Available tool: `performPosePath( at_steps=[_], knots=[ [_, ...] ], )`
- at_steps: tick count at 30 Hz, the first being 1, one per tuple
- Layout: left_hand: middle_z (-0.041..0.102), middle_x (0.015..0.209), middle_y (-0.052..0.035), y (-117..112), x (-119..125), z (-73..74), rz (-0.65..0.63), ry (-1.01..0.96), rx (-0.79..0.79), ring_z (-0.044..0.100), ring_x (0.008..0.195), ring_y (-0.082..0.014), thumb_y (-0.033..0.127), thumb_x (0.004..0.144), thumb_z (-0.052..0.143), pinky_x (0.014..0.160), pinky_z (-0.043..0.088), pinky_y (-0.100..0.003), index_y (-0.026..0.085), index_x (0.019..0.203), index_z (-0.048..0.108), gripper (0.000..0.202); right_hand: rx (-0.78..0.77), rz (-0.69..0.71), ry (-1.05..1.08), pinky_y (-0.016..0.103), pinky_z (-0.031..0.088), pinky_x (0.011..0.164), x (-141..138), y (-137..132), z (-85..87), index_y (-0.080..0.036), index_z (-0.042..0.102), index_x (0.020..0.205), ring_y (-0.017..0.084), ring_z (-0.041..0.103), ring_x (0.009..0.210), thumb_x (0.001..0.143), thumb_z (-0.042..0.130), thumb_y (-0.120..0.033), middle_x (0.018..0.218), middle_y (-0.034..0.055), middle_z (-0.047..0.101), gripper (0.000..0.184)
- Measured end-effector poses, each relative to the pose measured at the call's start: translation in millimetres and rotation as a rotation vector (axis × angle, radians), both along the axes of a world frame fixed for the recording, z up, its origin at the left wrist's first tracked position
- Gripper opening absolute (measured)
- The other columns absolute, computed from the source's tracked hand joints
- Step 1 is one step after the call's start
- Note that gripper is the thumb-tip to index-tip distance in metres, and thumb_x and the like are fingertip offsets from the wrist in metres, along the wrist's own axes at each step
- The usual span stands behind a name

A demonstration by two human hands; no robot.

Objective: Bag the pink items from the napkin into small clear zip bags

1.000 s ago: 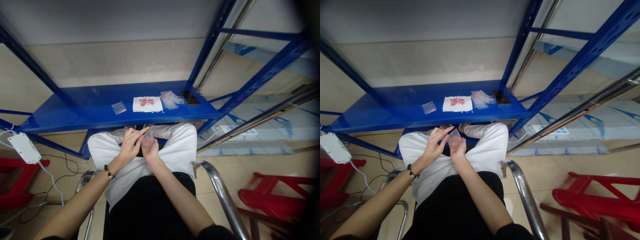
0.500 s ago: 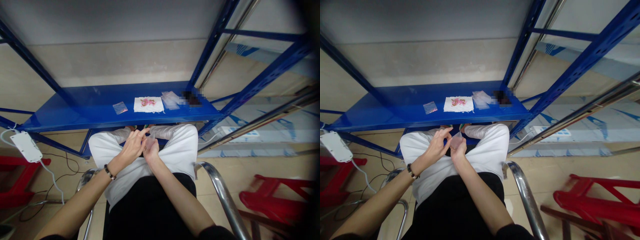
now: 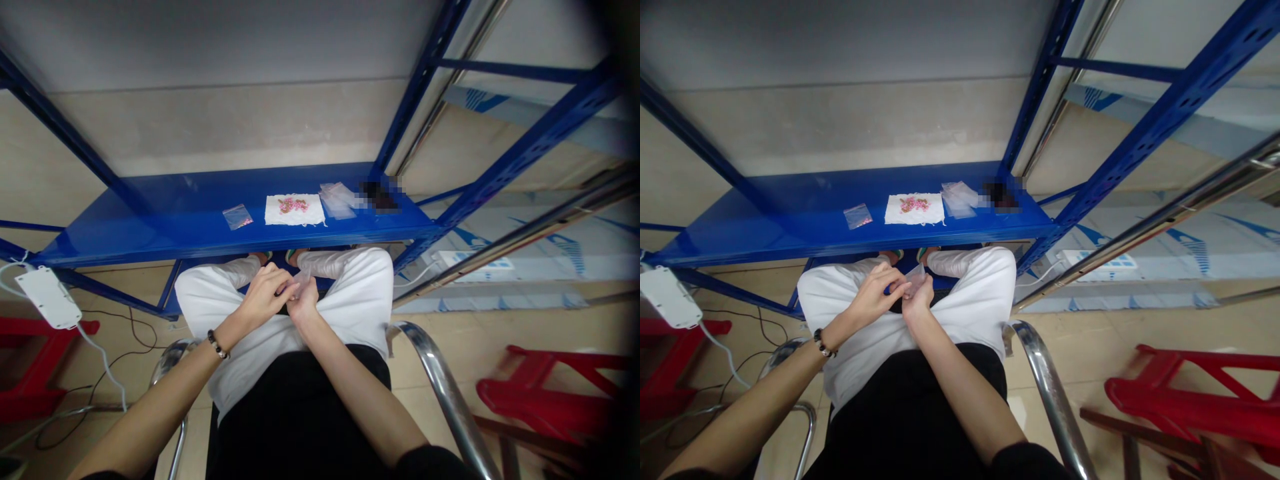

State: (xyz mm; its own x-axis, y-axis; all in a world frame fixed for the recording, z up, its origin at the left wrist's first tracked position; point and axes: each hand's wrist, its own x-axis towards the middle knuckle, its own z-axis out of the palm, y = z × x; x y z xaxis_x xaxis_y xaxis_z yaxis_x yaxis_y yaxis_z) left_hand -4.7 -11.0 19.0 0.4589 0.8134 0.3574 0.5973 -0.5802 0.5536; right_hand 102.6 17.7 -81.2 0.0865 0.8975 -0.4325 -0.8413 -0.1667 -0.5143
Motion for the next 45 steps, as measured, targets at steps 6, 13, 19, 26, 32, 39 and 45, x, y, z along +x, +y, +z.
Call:
performPosePath(
  at_steps=[6, 13, 19, 26, 32, 39, 45],
  knots=[
    [0.055, 0.069, -0.0027, -3, 0, 6.4, 0.024, -0.053, 0.067, 0.049, 0.079, -0.0203, 0.022, 0.09, 0.049, 0.077, 0.038, -0.035, 0.021, 0.07, 0.054, 0.021, -0.162, -0.058, 0.107, 0.021, 0.045, 0.04, -2, -1, 13.3, -0.023, 0.046, 0.077, 0.014, 0.059, 0.05, 0.097, 0.03, -0.036, 0.057, -0.0033, 0.056, 0.029],
    [0.056, 0.071, -0.002, 1, -3, 4.3, 0.134, -0.225, -0.043, 0.05, 0.077, -0.0174, 0.02, 0.087, 0.053, 0.071, 0.038, -0.03, 0.019, 0.07, 0.055, 0.018, -0.132, 0.038, 0.158, 0.015, 0.019, 0.025, 0, -7, 33.3, -0.021, 0.045, 0.076, 0.006, 0.036, 0.03, 0.098, 0.032, -0.033, 0.052, -0.0063, 0.049, 0.028],
    [0.065, 0.069, -0.0046, 14, -4, -6.6, 0.196, -0.607, -0.453, 0.056, 0.068, -0.0148, 0.035, 0.087, 0.06, 0.067, 0.042, -0.027, 0.014, 0.071, 0.067, 0.028, -0.045, 0.161, 0.283, 0.014, 0.016, 0.024, 12, -5, 57.8, -0.02, 0.04, 0.071, 0.004, 0.02, 0.027, 0.101, 0.026, -0.033, 0.048, -0.0069, 0.044, 0.036],
    [0.063, 0.068, -0.0049, 20, -2, -22.0, 0.153, -1.242, -0.897, 0.058, 0.064, -0.0129, 0.04, 0.075, 0.076, 0.061, 0.045, -0.024, 0.011, 0.087, 0.069, 0.032, -0.017, 0.281, 0.322, 0.016, 0.013, 0.026, 32, 14, 92.1, -0.023, 0.029, 0.065, 0.005, 0.019, 0.029, 0.101, 0.033, -0.029, 0.043, -0.0107, 0.023, 0.038],
    [0.057, 0.067, -0.0014, 21, -4, -15.8, 0.082, -1.324, -0.892, 0.054, 0.06, -0.0107, 0.038, 0.081, 0.072, 0.056, 0.041, -0.023, 0.012, 0.085, 0.064, 0.028, 0.401, 0.461, -0.141, 0.015, 0.017, 0.032, 59, 69, 140.2, -0.021, 0.039, 0.074, 0.005, 0.016, 0.035, 0.097, 0.042, -0.022, 0.05, -0.0109, 0.022, 0.023],
    [0.055, 0.067, -0.0006, 28, -9, -17.5, 0.065, -1.293, -0.903, 0.054, 0.058, -0.0113, 0.04, 0.08, 0.073, 0.052, 0.039, -0.023, 0.012, 0.086, 0.063, 0.03, 0.487, 0.476, -1.3, 0.019, 0.025, 0.038, 42, 189, 172.2, -0.017, 0.054, 0.074, 0.006, 0.032, 0.035, 0.091, 0.051, -0.029, 0.044, -0.0068, 0.039, 0.021],
    [0.055, 0.065, -0.0011, 30, -8, -13.2, 0.024, -1.228, -0.942, 0.053, 0.057, -0.0106, 0.042, 0.081, 0.071, 0.05, 0.036, -0.022, 0.012, 0.082, 0.062, 0.031, 0.532, 0.69, -1.714, 0.022, 0.037, 0.049, 34, 238, 168.9, -0.012, 0.063, 0.056, 0.013, 0.056, 0.049, 0.071, 0.07, -0.014, 0.052, 0.0045, 0.063, 0.017]
  ],
)
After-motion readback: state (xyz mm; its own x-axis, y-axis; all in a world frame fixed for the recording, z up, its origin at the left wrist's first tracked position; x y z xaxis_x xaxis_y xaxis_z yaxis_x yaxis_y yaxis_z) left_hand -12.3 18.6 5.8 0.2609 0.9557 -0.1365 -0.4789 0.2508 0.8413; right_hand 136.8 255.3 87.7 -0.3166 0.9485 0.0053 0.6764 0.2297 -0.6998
